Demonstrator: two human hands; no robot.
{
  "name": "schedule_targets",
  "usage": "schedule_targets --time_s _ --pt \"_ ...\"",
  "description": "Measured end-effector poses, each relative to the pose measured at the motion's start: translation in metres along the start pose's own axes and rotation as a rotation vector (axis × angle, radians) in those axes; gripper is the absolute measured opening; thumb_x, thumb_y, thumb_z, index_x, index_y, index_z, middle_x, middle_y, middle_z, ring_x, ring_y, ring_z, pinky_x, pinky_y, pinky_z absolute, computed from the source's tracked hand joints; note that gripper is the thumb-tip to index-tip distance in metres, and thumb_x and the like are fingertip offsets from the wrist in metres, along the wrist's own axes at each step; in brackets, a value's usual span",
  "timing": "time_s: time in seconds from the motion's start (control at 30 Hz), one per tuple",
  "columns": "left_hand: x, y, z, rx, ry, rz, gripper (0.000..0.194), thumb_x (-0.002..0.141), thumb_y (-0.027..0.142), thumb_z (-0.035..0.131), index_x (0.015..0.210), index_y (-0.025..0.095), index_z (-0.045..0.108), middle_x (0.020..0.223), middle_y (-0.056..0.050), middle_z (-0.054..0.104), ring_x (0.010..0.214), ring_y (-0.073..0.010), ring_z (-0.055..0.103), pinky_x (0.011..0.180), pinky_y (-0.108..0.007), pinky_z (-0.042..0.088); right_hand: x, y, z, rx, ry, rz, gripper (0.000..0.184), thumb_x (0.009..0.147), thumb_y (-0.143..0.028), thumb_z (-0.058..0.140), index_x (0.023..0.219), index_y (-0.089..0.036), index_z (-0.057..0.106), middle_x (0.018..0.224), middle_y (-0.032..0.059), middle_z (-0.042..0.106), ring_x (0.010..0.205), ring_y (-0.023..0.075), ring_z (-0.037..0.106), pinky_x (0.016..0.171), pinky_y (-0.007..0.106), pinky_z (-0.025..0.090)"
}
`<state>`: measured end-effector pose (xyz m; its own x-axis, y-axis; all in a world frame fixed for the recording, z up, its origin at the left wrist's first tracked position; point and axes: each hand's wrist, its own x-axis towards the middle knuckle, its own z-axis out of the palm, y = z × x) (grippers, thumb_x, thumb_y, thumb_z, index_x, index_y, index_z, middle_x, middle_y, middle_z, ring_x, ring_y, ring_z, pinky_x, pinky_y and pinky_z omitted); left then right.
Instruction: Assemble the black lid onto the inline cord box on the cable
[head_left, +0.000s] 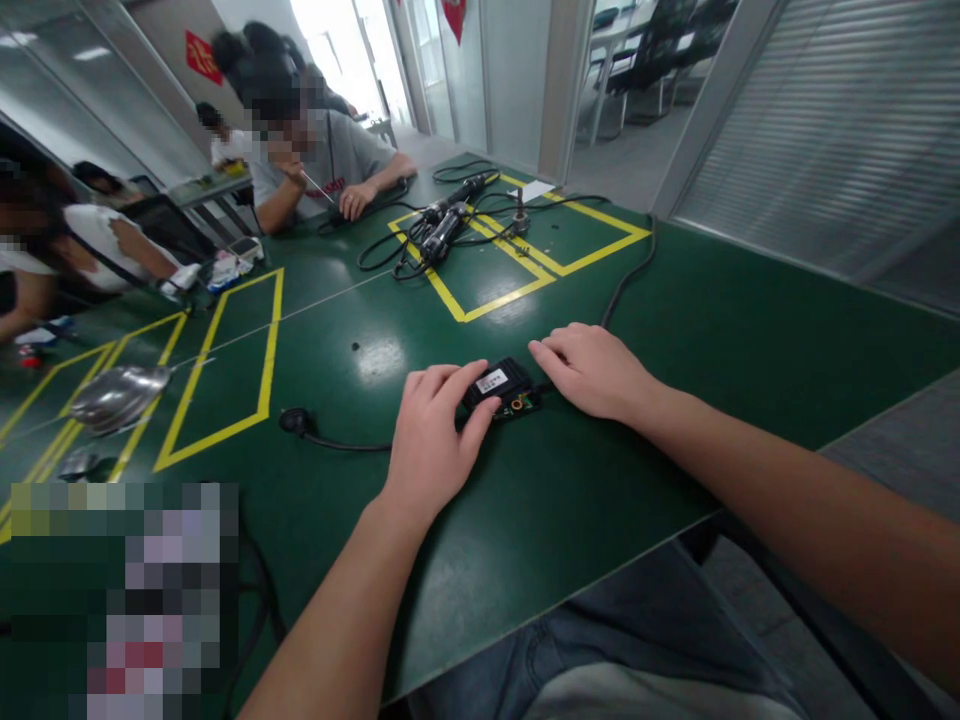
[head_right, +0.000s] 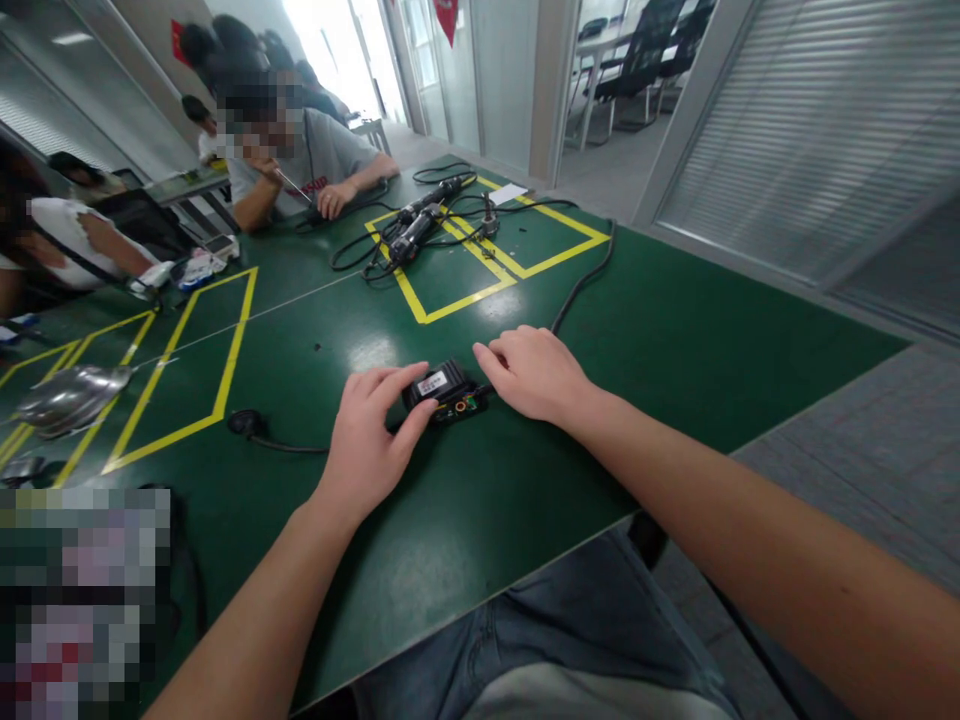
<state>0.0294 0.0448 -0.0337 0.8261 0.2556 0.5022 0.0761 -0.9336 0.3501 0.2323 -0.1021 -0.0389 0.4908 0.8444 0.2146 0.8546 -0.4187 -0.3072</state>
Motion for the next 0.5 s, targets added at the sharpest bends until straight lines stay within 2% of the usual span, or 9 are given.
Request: schedule_targets --time_s 0.07,0.13,0.37,0.5 --pt "-0.0021 0.0022 0.0020 0.009 -0.108 0.072 0.033 0.109 0.029 0.072 0.141 0.021 0.075 0.121 -0.010 0.077 0.111 -0.0287 0.067 0.101 -0.047 0.061 0.0000 0.0002 0.0001 0.013 0.001 -0.008 0.053 0.115 -0.046 0.034 0.071 -0.024 0.055 0.079 0.0076 0.066 0.081 0.0252 0.057 0.077 0.040 0.035" --pt "-0.0033 0.0024 0.0037 0.023 -0.174 0.086 0.034 0.109 0.030 0.072 0.142 0.023 0.075 0.122 -0.010 0.076 0.111 -0.0291 0.066 0.100 -0.048 0.061 -0.0001 0.0004 -0.0004 0.027 -0.002 -0.026 0.054 0.114 -0.048 0.036 0.069 -0.025 0.053 0.077 0.0071 0.065 0.080 0.0248 0.056 0.077 0.040 0.035" --pt "-0.0024 0.0034 0.0045 0.036 -0.188 0.058 0.036 0.109 0.030 0.073 0.144 0.024 0.074 0.123 -0.009 0.076 0.112 -0.0291 0.066 0.102 -0.048 0.061 -0.0005 0.0004 -0.0031 0.065 -0.019 -0.083 0.049 0.103 -0.058 0.058 0.067 -0.025 0.047 0.074 0.0042 0.061 0.076 0.0236 0.053 0.075 0.039 0.034" --pt "-0.0012 0.0075 0.0041 0.031 -0.205 0.025 0.037 0.106 0.028 0.076 0.142 0.023 0.073 0.125 -0.009 0.077 0.113 -0.0294 0.068 0.102 -0.047 0.060 -0.0005 0.0004 -0.0035 0.064 -0.032 -0.060 0.049 0.103 -0.056 0.059 0.067 -0.026 0.046 0.075 0.0043 0.062 0.078 0.0239 0.054 0.074 0.038 0.033"
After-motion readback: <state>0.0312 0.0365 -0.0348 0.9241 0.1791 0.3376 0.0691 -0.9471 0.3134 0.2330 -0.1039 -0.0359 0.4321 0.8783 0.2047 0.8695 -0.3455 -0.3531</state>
